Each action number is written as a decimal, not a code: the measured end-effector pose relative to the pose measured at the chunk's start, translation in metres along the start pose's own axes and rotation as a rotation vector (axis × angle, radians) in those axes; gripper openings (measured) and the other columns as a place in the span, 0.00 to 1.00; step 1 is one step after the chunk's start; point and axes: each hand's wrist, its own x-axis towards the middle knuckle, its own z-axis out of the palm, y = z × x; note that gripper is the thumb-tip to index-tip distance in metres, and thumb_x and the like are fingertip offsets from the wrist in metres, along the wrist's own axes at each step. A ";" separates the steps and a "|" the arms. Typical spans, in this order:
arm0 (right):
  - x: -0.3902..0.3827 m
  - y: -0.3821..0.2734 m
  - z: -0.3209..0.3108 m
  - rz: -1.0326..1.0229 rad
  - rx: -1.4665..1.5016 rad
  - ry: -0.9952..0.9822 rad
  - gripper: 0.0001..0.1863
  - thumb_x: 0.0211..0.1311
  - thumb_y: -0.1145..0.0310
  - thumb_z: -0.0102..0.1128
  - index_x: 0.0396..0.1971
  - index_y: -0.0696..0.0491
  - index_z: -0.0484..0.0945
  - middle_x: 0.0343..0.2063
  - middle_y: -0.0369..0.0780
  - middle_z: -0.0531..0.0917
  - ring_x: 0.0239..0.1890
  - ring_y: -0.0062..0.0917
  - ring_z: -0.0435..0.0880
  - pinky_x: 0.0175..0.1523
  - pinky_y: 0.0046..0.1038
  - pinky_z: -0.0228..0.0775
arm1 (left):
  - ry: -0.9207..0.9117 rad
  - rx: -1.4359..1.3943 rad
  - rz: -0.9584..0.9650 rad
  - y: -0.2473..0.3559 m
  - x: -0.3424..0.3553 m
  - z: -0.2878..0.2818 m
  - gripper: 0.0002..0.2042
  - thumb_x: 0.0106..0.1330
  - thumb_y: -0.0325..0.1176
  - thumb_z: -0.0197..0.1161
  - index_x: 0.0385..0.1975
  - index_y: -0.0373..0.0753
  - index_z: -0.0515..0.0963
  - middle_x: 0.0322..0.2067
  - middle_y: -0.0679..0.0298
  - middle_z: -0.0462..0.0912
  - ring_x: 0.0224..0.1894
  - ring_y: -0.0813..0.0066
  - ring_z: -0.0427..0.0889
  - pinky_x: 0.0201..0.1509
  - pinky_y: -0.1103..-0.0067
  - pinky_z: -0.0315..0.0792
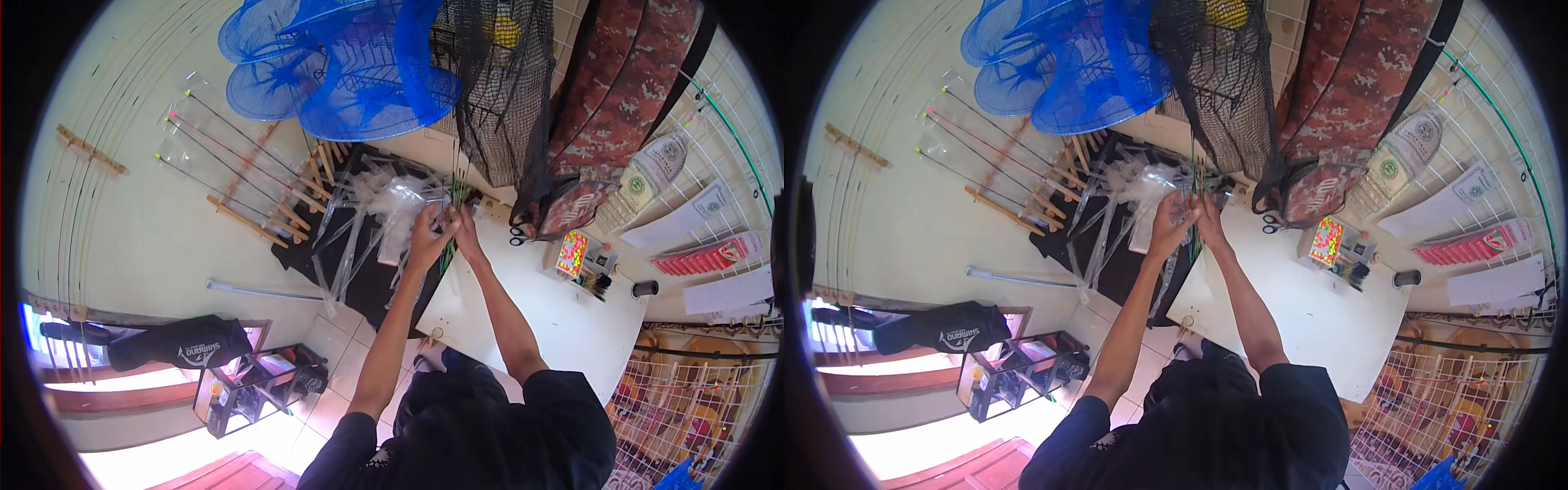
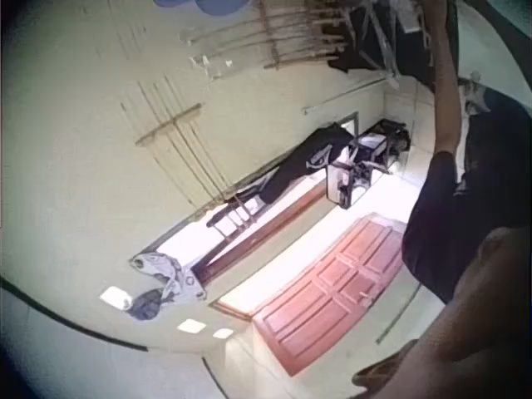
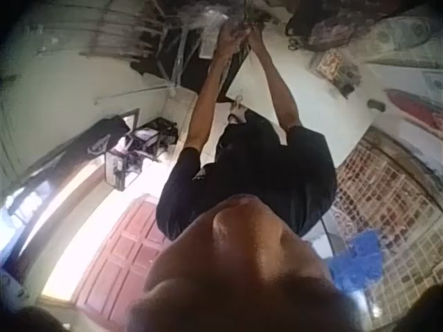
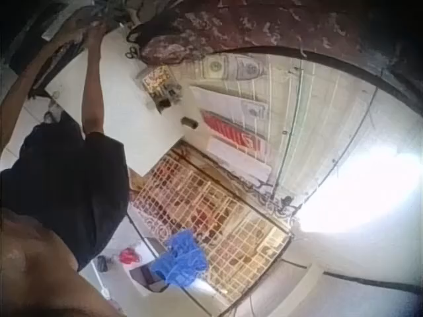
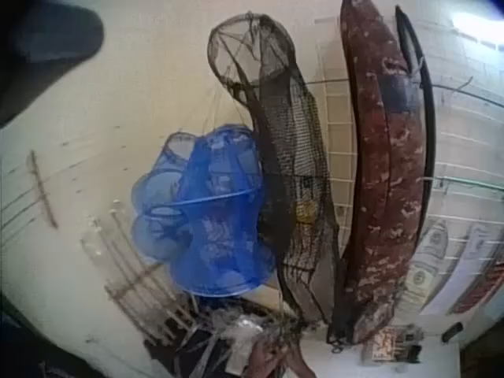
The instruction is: Repairing or assembling a fishing rod by wrapping thread or securing components.
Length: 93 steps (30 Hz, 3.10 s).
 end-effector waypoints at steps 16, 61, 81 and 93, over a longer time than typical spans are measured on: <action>-0.109 -0.012 0.032 -0.395 -0.344 -0.195 0.23 0.54 0.83 0.46 0.51 0.54 0.75 0.48 0.51 0.77 0.57 0.42 0.72 0.63 0.34 0.60 | 0.169 -0.323 -0.110 0.032 -0.087 -0.051 0.20 0.68 0.43 0.59 0.17 0.36 0.74 0.13 0.73 0.70 0.16 0.86 0.68 0.19 0.84 0.59; 0.129 0.141 0.137 0.425 0.184 0.046 0.45 0.53 0.66 0.67 0.68 0.44 0.49 0.58 0.48 0.67 0.51 0.43 0.75 0.49 0.49 0.68 | 0.227 -0.406 -0.294 0.054 -0.176 -0.082 0.22 0.73 0.40 0.51 0.14 0.45 0.57 0.15 0.78 0.55 0.19 0.88 0.52 0.22 0.81 0.45; -0.020 0.063 0.050 0.200 -1.125 0.447 0.27 0.51 0.54 0.65 0.52 0.45 0.71 0.32 0.48 0.82 0.41 0.46 0.83 0.44 0.45 0.75 | 0.252 -0.375 -0.265 0.048 -0.170 -0.077 0.25 0.74 0.41 0.49 0.12 0.44 0.53 0.12 0.75 0.50 0.16 0.85 0.48 0.21 0.79 0.42; 0.030 0.026 0.094 0.128 -0.808 -0.324 0.34 0.39 0.45 0.73 0.47 0.50 0.78 0.44 0.48 0.81 0.43 0.48 0.82 0.49 0.42 0.76 | 0.265 -0.415 -0.312 0.058 -0.178 -0.080 0.24 0.75 0.42 0.48 0.13 0.45 0.53 0.13 0.76 0.50 0.16 0.86 0.48 0.21 0.79 0.42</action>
